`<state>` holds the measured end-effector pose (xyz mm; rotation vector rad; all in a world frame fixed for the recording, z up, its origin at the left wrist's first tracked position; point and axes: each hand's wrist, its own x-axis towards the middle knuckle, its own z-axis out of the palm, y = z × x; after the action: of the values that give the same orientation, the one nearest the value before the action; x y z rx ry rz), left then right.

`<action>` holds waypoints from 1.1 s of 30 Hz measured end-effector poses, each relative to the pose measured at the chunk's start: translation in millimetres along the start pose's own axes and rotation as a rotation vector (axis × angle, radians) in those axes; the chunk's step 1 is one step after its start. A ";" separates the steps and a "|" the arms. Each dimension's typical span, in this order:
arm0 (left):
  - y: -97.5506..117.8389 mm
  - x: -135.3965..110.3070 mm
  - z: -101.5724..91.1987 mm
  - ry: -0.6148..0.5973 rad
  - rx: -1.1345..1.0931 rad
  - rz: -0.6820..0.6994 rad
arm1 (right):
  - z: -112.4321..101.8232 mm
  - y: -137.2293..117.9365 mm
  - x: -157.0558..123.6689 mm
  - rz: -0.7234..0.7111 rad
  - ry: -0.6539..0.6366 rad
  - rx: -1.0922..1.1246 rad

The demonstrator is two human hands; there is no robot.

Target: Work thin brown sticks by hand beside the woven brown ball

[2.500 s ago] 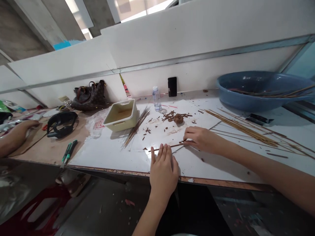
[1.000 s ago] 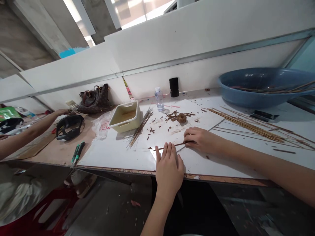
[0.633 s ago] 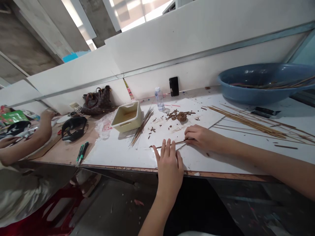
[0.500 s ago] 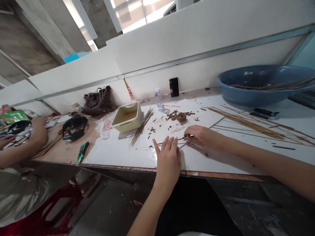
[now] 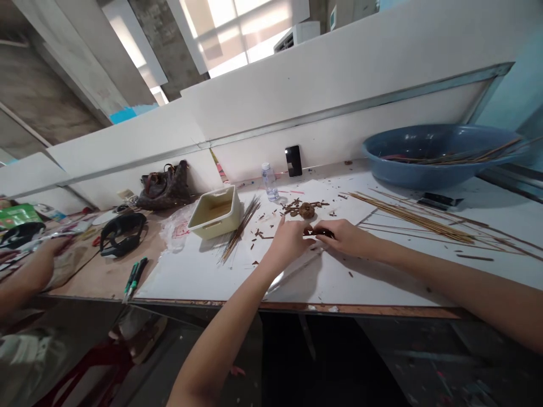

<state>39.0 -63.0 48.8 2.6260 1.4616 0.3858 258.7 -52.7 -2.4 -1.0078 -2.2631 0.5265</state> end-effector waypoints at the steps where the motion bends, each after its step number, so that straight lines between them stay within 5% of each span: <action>1: 0.9 -0.6 4.8 0.011 -0.015 0.000 | 0.6 0.6 -0.6 -0.009 -0.001 0.001; 11: -7.1 -3.7 36.0 0.195 -0.088 0.031 | 0.1 -2.9 -4.0 0.021 0.091 -0.094; 33: -25.0 -4.0 41.8 0.188 -0.277 0.099 | 3.0 9.7 -4.7 -0.243 0.109 -0.228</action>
<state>28.0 -52.0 2.4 2.4984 1.2230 0.8032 264.4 -50.5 -11.8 -0.8282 -2.3408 0.1090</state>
